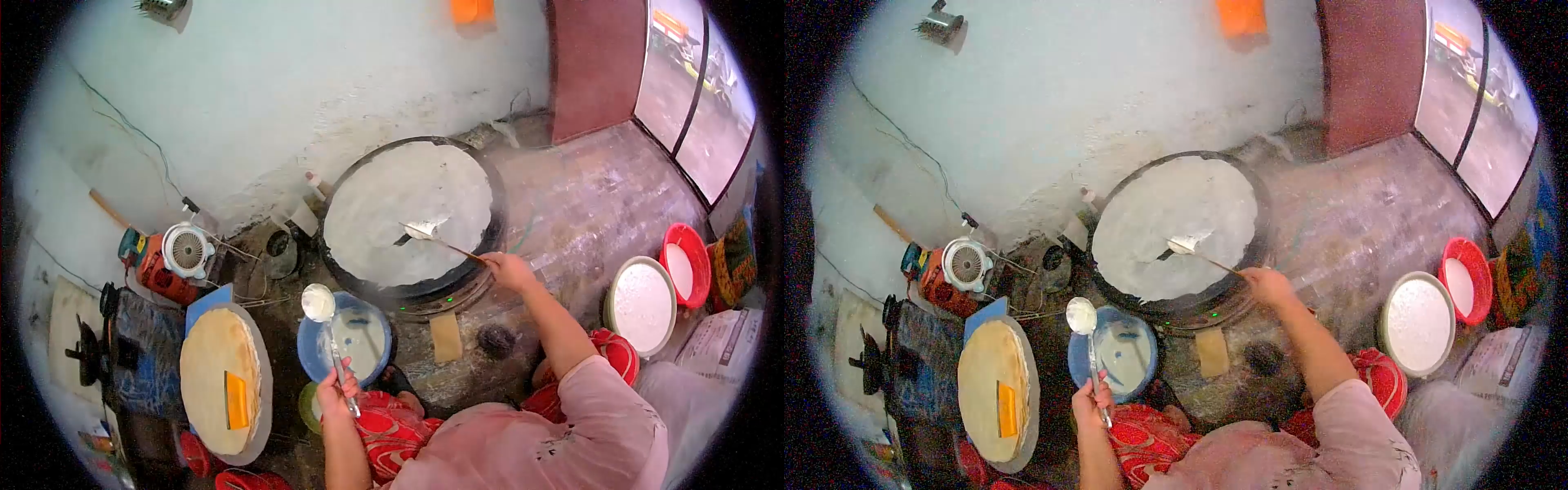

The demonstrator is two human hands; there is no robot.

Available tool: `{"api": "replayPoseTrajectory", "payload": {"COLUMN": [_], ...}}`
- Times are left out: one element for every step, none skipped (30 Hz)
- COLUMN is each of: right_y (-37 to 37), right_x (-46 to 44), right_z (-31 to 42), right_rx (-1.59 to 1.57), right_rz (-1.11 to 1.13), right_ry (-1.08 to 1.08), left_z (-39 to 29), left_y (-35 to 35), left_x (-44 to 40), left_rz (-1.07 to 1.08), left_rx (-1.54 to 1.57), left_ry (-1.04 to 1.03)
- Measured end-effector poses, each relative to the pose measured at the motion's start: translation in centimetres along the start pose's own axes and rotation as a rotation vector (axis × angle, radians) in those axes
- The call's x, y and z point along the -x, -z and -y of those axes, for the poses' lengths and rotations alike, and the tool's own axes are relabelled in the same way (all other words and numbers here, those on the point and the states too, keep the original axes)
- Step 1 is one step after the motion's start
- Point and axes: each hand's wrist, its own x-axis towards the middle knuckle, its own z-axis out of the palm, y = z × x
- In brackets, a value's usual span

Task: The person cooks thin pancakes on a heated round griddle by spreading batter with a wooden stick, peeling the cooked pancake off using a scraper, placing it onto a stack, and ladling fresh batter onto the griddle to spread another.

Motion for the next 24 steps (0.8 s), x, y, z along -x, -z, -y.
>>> {"api": "replayPoseTrajectory", "payload": {"right_y": [0.7,0.4,-0.4,-1.4,-3.0,-4.9,-6.3,-6.3,-6.8,-7.2,-7.0,-6.0,-6.0,-6.6,-7.7,-8.1,-9.1,-9.5,-9.8,-9.8,-9.1,-8.0,-7.5,-8.1], "right_x": [0.6,1.1,1.7,2.3,2.7,3.1,3.3,3.5,3.0,2.5,2.3,2.4,2.4,2.5,2.9,3.5,4.1,4.4,4.2,3.8,3.8,3.9,4.1,3.9], "right_z": [-0.3,-0.9,-1.6,-1.9,-1.8,-0.9,0.6,2.6,2.8,3.0,2.6,2.6,2.0,1.7,1.5,1.7,2.4,4.0,5.1,5.8,6.3,7.1,7.6,7.1], "right_rx": [-0.179,-0.174,-0.243,-0.313,-0.312,-0.296,-0.280,-0.198,-0.195,-0.194,-0.218,-0.240,-0.228,-0.224,-0.235,-0.246,-0.226,-0.157,-0.235,-0.314,-0.318,-0.416,-0.512,-0.512], "right_rz": [0.021,0.023,-0.042,-0.109,-0.108,-0.116,-0.122,-0.142,-0.126,-0.109,-0.102,-0.097,-0.139,-0.136,-0.177,-0.218,-0.152,-0.116,-0.066,-0.017,-0.016,-0.006,0.005,0.007], "right_ry": [-0.051,-0.046,-0.159,-0.273,-0.272,-0.206,-0.140,-0.107,-0.063,-0.018,-0.014,-0.011,-0.048,-0.041,-0.090,-0.141,-0.147,-0.126,-0.140,-0.154,-0.153,-0.183,-0.212,-0.206], "left_z": [0.0,0.0,0.1,0.3,0.3,0.4,0.5,0.7,0.8,0.9,1.0,1.1,1.2,1.5,1.8,2.1,2.4,2.7,3.1,3.5,3.8,4.1,4.3,4.5], "left_y": [0.3,0.4,0.2,0.0,-0.1,-0.4,-0.6,-0.9,-1.2,-1.4,-1.3,-1.8,-2.4,-2.8,-3.1,-3.3,-3.6,-3.9,-4.5,-5.4,-6.6,-6.7,-7.0,-7.5], "left_x": [0.1,0.3,0.6,0.7,0.7,0.7,0.9,1.0,1.2,1.4,1.4,1.9,2.4,2.7,2.5,2.3,2.0,1.4,0.8,0.2,0.0,-0.9,-1.5,-2.2], "left_rz": [-0.002,-0.001,0.011,0.023,0.023,0.042,0.060,0.059,0.082,0.104,0.142,0.108,0.104,0.098,0.096,0.093,0.090,0.088,0.050,0.013,-0.030,0.006,-0.018,-0.040], "left_rx": [-0.021,-0.013,-0.069,-0.127,-0.125,-0.181,-0.236,-0.234,-0.247,-0.260,-0.269,-0.300,-0.337,-0.372,-0.366,-0.425,-0.485,-0.500,-0.496,-0.494,-0.546,-0.547,-0.584,-0.617], "left_ry": [-0.011,-0.013,-0.032,-0.049,-0.050,-0.058,-0.067,-0.068,-0.055,-0.044,-0.031,-0.041,-0.055,-0.068,-0.069,-0.086,-0.103,-0.102,-0.098,-0.094,-0.102,-0.111,-0.123,-0.137]}}
